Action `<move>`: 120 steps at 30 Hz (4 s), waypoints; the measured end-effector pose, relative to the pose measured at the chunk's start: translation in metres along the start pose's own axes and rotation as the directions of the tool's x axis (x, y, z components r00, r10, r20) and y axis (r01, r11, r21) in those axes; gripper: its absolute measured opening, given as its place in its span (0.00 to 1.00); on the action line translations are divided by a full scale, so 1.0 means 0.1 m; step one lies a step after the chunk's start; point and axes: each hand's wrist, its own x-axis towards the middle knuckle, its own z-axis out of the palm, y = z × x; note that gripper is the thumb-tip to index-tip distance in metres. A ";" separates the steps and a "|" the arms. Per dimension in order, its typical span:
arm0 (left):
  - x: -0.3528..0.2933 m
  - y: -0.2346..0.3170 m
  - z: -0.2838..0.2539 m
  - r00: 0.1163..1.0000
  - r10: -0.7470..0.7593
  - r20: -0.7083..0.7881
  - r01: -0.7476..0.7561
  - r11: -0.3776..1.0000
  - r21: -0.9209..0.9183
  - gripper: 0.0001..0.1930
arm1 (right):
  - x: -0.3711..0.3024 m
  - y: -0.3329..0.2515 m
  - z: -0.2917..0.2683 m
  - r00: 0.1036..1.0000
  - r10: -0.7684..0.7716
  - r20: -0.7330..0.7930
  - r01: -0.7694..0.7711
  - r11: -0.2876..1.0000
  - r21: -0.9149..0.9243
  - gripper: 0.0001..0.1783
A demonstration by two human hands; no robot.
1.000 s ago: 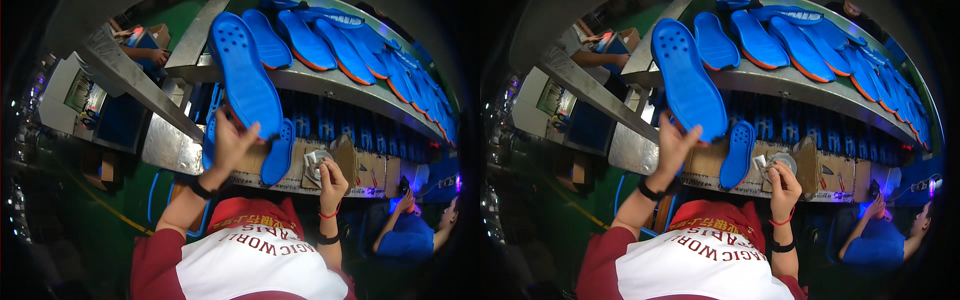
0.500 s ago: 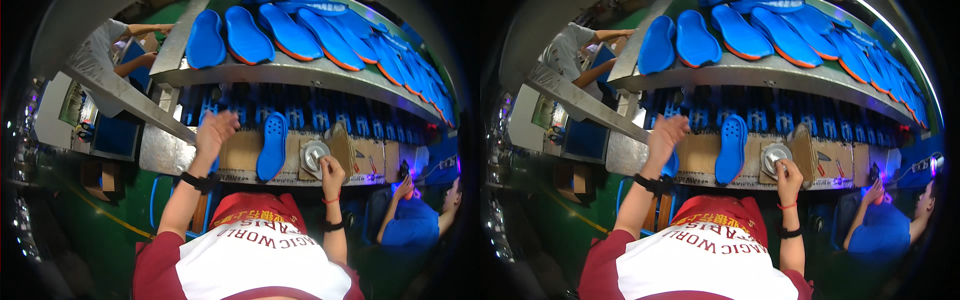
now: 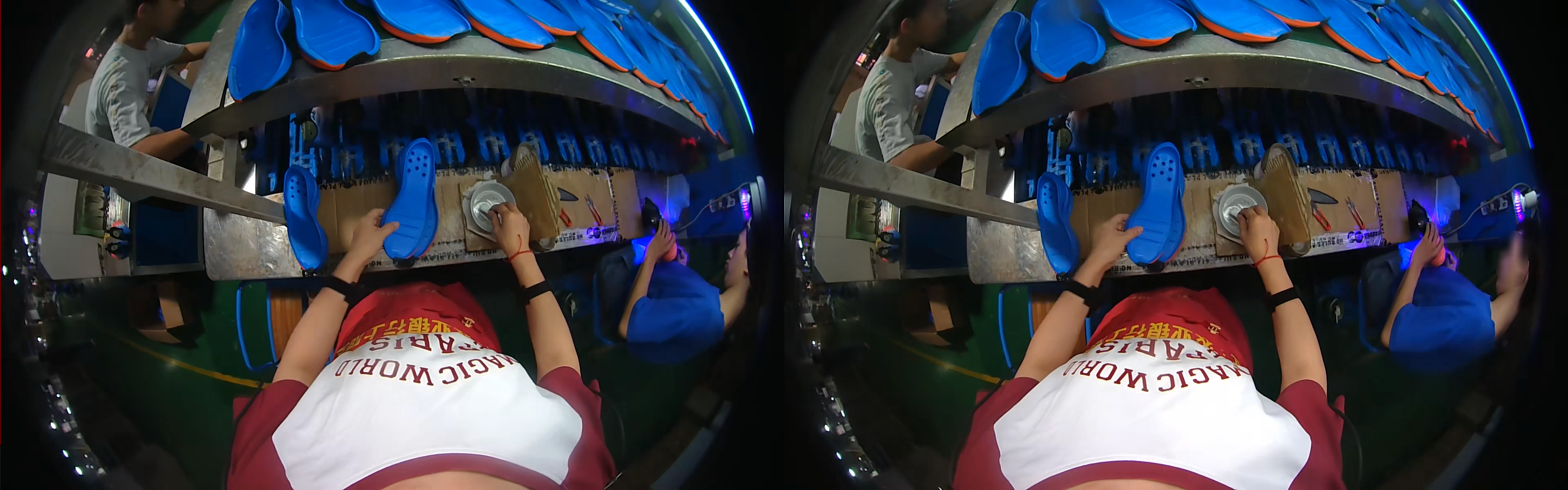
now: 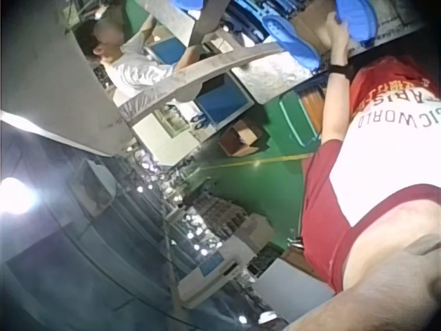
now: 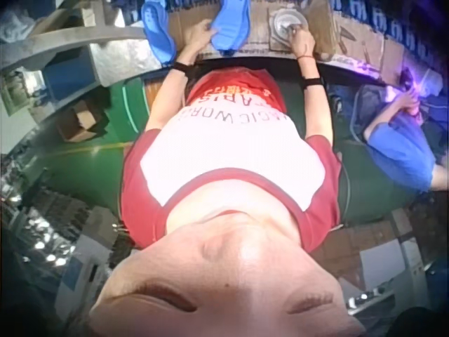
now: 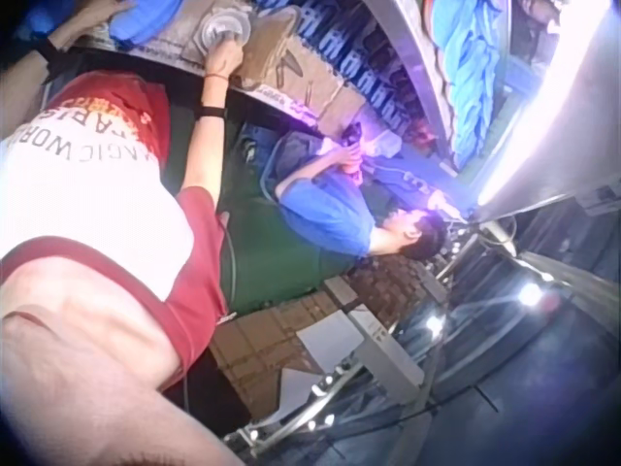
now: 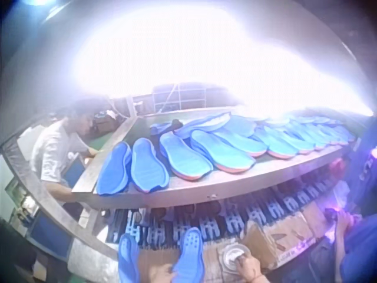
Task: Applying glue or adhesive to the outer edge of blue shoe components using a small brush.
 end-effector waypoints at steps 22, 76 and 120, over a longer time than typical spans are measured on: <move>-1.10 1.58 0.12 0.856 0.386 -0.344 -0.500 0.787 -0.362 0.25 | -0.43 -1.29 -1.05 0.963 -0.152 -0.222 0.253 0.793 0.555 0.05; -0.21 3.40 -1.64 0.762 0.615 -0.203 -0.510 0.377 -0.773 0.19 | -0.38 -1.31 -1.14 0.974 0.110 -0.197 0.093 0.597 0.797 0.06; -1.20 0.67 -0.46 0.993 -0.013 -0.120 -0.089 0.595 -0.799 0.28 | -0.13 -0.01 -0.15 0.992 -0.056 -0.112 0.059 0.998 0.021 0.07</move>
